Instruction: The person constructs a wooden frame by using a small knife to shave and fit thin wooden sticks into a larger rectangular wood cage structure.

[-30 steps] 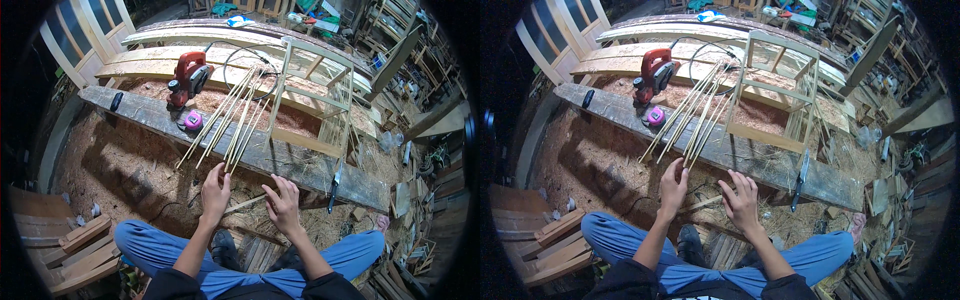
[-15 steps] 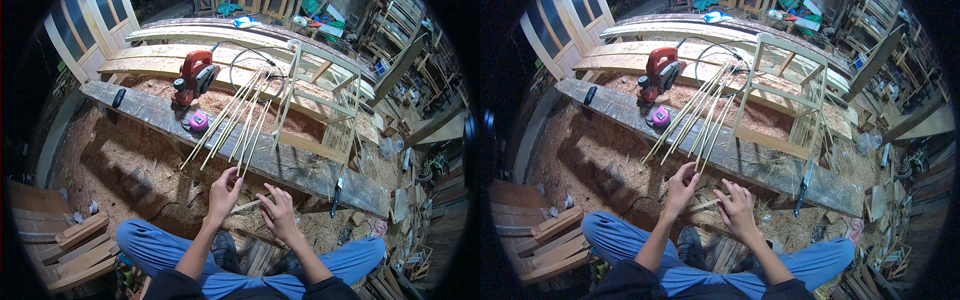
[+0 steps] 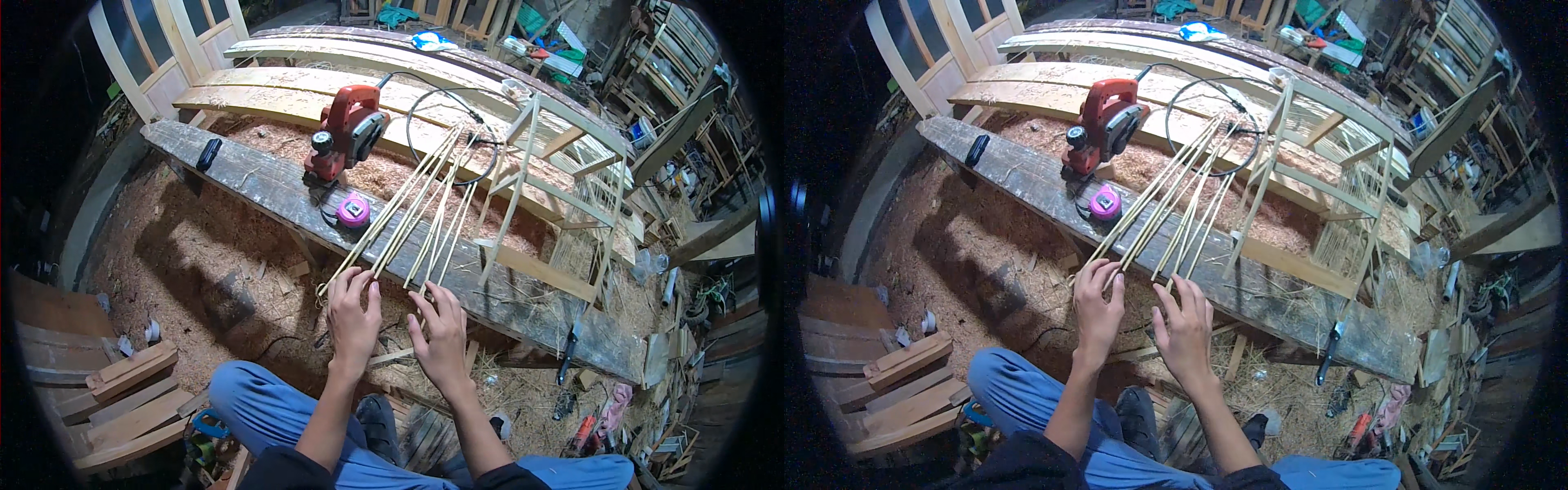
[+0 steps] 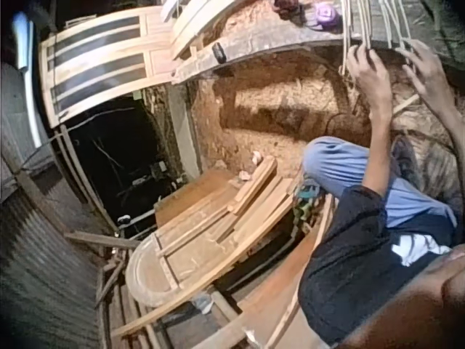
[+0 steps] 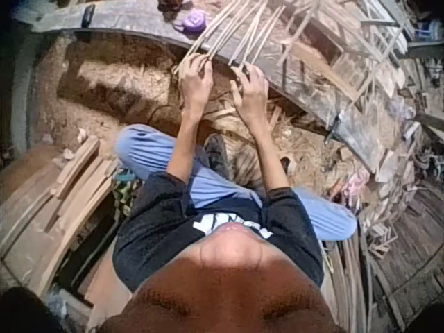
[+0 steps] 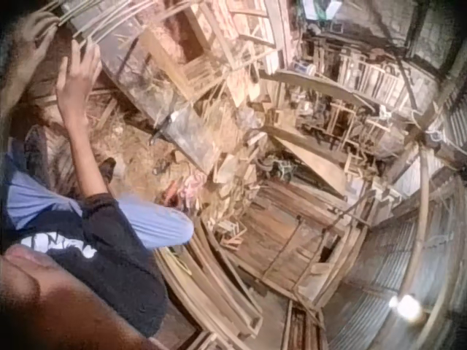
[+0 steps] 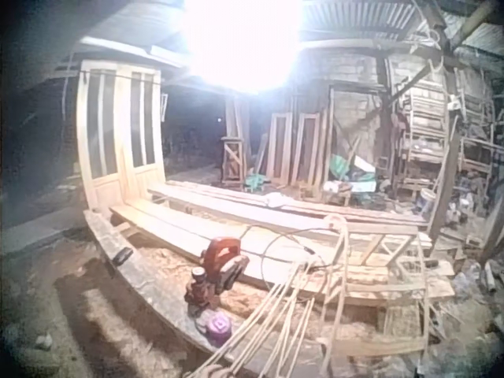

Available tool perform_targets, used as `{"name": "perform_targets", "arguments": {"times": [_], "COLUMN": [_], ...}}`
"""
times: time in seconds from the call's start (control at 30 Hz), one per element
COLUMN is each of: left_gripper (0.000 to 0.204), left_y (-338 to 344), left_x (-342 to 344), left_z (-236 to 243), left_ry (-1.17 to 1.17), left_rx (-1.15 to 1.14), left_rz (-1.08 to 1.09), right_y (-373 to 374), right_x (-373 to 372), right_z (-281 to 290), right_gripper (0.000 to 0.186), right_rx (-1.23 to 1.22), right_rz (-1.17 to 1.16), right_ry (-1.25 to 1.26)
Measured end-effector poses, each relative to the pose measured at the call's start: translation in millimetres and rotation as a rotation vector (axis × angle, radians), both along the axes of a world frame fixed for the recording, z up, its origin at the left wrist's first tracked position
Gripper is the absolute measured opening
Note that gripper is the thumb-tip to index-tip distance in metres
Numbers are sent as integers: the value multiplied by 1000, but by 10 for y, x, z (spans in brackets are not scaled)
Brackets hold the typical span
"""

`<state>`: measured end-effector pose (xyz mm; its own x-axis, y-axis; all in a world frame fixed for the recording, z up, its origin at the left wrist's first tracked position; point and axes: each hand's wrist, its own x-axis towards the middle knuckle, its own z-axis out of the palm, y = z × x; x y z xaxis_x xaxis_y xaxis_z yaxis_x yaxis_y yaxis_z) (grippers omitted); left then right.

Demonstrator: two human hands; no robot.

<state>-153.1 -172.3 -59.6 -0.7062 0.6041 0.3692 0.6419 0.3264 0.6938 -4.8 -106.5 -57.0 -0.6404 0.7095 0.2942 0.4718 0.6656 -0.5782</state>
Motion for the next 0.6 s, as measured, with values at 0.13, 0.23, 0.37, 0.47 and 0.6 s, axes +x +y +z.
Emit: {"name": "perform_targets", "arguments": {"times": [0.13, 0.23, 0.37, 0.47, 0.6], "left_gripper": [24, 25, 25, 25, 24], "left_y": [18, 52, 77, 55, 49], "left_x": [-72, -56, -84, -107, -116], "left_z": [-126, -66, -135, -208, -154], "left_ry": [-86, 46, -31, -170, -222], "left_rx": [-44, -164, -126, -56, -18], "left_rz": [-7, -14, -24, -19, -4], "right_y": [13, 29, 50, 66, 73], "right_x": [-39, -29, -6, -3, -25], "right_z": [-53, -73, -85, -98, -109], "right_gripper": [44, 40, 40, 42, 44], "right_rx": [5, -54, -58, -40, 21], "right_rz": [0, -9, -2, 6, 13], "right_ry": [19, 15, 17, 14, 1]}}
